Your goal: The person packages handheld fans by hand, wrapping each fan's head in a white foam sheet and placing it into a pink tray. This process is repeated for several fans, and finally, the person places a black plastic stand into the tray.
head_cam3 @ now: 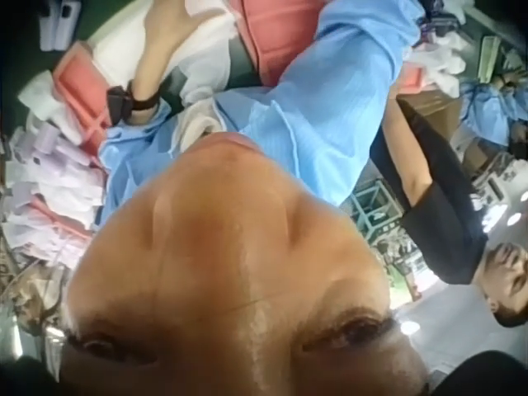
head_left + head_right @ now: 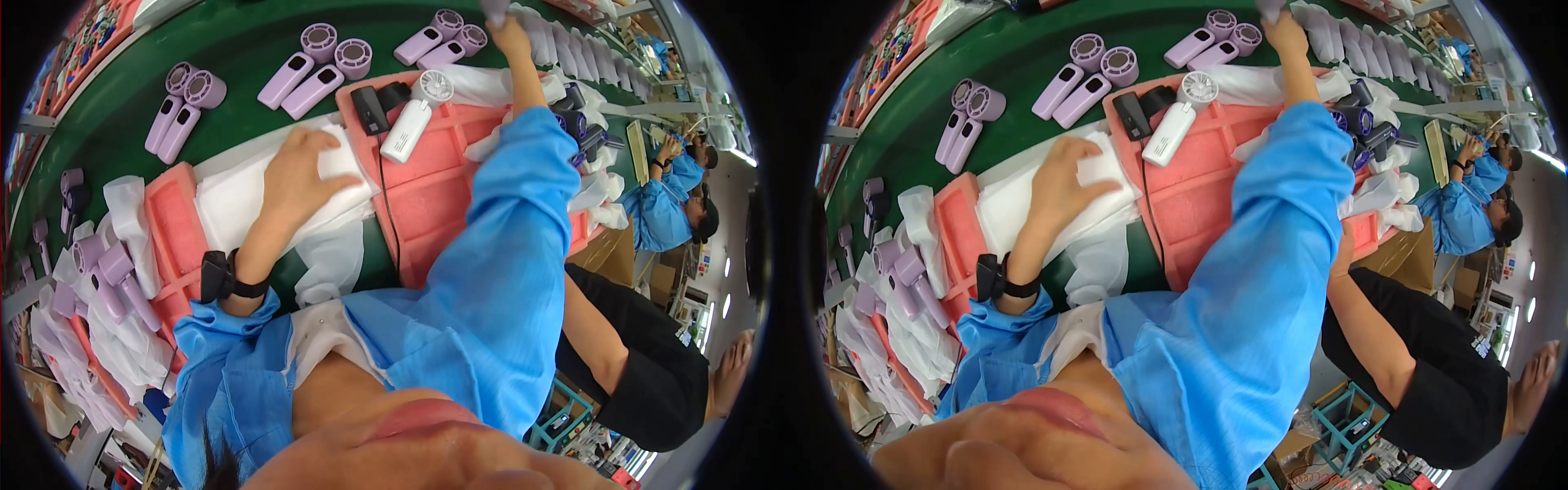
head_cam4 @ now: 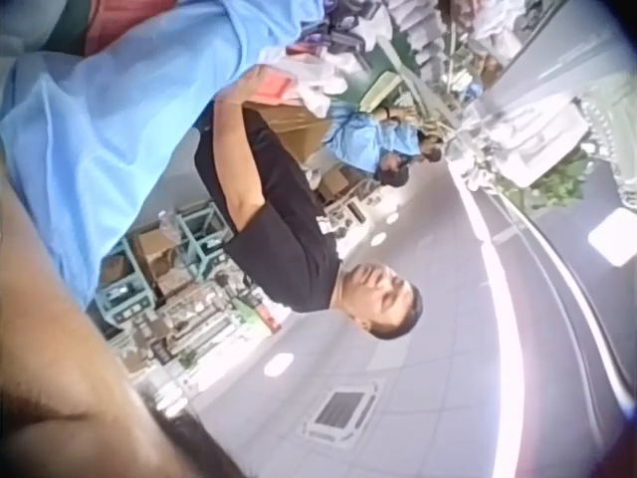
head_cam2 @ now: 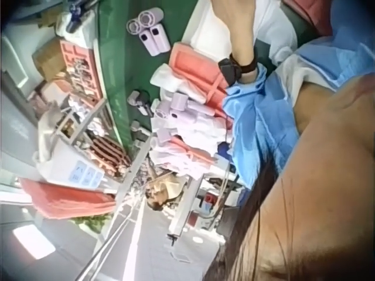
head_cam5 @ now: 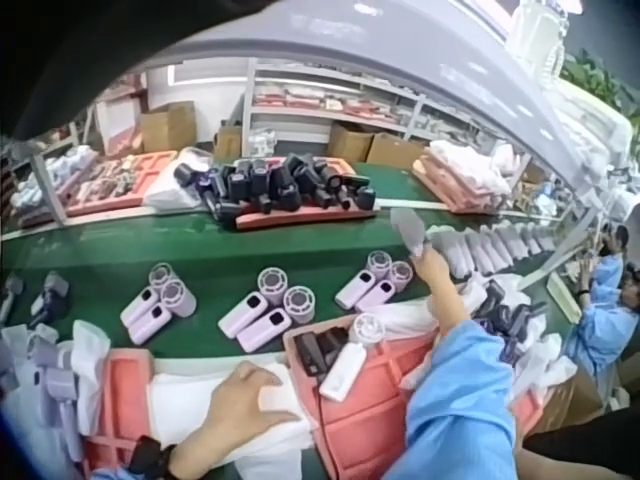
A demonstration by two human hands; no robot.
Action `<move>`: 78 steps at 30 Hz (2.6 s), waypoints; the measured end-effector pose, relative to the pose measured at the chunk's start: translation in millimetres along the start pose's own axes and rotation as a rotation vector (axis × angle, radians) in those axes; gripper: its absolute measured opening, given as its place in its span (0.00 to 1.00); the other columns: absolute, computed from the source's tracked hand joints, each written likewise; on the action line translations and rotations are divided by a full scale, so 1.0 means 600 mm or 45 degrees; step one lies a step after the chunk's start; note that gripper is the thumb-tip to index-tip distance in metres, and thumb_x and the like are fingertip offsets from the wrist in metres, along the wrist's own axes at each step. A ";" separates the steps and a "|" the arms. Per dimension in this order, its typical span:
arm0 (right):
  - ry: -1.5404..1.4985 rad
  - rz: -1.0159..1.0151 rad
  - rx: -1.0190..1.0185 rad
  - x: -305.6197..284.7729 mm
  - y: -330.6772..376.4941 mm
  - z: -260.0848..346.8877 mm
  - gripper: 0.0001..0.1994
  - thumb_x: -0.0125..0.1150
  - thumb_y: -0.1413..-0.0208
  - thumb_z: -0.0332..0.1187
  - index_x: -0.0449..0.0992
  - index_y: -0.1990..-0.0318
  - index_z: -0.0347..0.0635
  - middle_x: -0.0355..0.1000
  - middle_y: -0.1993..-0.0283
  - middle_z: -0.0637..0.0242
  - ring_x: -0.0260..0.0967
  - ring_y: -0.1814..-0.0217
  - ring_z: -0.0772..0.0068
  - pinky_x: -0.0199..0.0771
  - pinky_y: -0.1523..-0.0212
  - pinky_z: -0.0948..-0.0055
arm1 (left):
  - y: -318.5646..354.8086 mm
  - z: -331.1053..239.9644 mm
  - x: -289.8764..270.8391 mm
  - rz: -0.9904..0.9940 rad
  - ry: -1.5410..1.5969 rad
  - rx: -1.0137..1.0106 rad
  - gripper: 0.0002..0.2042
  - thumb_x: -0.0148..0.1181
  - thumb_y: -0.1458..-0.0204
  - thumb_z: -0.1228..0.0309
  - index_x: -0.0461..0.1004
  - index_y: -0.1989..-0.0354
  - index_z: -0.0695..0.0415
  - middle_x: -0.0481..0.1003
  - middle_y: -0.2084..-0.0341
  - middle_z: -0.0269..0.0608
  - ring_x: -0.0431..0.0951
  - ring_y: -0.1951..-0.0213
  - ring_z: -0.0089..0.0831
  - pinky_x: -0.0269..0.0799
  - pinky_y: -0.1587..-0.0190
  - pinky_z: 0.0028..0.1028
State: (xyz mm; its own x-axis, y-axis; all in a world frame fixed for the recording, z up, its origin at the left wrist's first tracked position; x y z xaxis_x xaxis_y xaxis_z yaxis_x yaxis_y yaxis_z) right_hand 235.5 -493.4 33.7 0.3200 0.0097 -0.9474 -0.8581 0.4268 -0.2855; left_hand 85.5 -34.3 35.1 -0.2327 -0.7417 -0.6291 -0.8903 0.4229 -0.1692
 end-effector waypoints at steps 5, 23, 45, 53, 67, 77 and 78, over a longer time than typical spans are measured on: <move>0.436 0.050 -0.366 0.071 -0.009 -0.016 0.27 0.61 0.53 0.37 0.66 0.44 0.43 0.71 0.49 0.45 0.70 0.47 0.50 0.70 0.49 0.67 | 0.012 -0.008 0.012 0.013 -0.171 0.189 0.09 0.69 0.59 0.67 0.76 0.73 0.55 0.71 0.69 0.39 0.73 0.64 0.39 0.69 0.63 0.36; -1.033 0.232 -0.813 -0.323 0.290 0.331 0.25 0.63 0.63 0.26 0.72 0.51 0.37 0.74 0.58 0.68 0.70 0.57 0.77 0.70 0.54 0.78 | -0.006 0.021 -0.081 0.000 0.800 -0.171 0.05 0.64 0.51 0.72 0.75 0.69 0.60 0.74 0.70 0.31 0.67 0.74 0.19 0.65 0.69 0.19; -0.990 -0.093 -0.887 -0.238 0.417 0.500 0.36 0.71 0.68 0.23 0.66 0.44 0.39 0.65 0.53 0.58 0.67 0.53 0.61 0.73 0.58 0.70 | 0.050 -0.125 -0.146 -0.726 0.082 0.733 0.30 0.60 0.63 0.85 0.69 0.46 0.54 0.73 0.64 0.42 0.74 0.65 0.40 0.71 0.69 0.30; -1.924 0.471 -0.814 -0.227 0.438 0.505 0.34 0.71 0.65 0.28 0.63 0.46 0.36 0.65 0.52 0.56 0.66 0.49 0.64 0.71 0.55 0.70 | 0.021 -0.069 -0.197 -0.648 0.060 0.376 0.27 0.71 0.67 0.76 0.73 0.52 0.53 0.67 0.53 0.40 0.72 0.56 0.38 0.71 0.59 0.30; -0.812 -0.286 -1.008 -0.233 0.464 0.504 0.19 0.66 0.63 0.25 0.69 0.60 0.33 0.72 0.66 0.54 0.71 0.66 0.47 0.71 0.70 0.63 | 0.049 -0.056 -0.201 -0.889 0.566 0.465 0.18 0.76 0.67 0.70 0.77 0.66 0.56 0.67 0.53 0.39 0.67 0.50 0.33 0.64 0.51 0.28; -1.235 0.807 -0.761 -0.184 0.474 0.502 0.20 0.66 0.57 0.29 0.71 0.54 0.36 0.74 0.66 0.54 0.74 0.68 0.53 0.72 0.69 0.67 | 0.049 -0.041 -0.221 -0.780 0.533 0.133 0.11 0.74 0.67 0.74 0.78 0.75 0.59 0.66 0.67 0.34 0.67 0.63 0.28 0.64 0.59 0.25; -1.350 1.104 -0.685 -0.170 0.487 0.507 0.19 0.65 0.55 0.29 0.71 0.54 0.36 0.75 0.66 0.55 0.75 0.68 0.56 0.72 0.69 0.68 | 0.050 -0.053 -0.215 -0.760 0.457 0.159 0.10 0.73 0.65 0.74 0.78 0.75 0.60 0.66 0.68 0.33 0.68 0.64 0.27 0.64 0.60 0.24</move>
State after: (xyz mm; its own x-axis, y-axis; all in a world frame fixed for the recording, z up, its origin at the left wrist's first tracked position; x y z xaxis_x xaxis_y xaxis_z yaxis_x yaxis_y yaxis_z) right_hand 74.5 -94.4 91.3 -0.4263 0.8265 -0.3676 -0.8978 -0.4362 0.0605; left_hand 76.6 57.4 135.3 0.1469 -0.9823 -0.1163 -0.8594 -0.0685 -0.5067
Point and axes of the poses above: each hand's wrist, its own y-axis away from the middle knuckle, its own x-axis out of the palm, z = x × y, the point moved 9 cm from there along -y, towards the middle knuckle
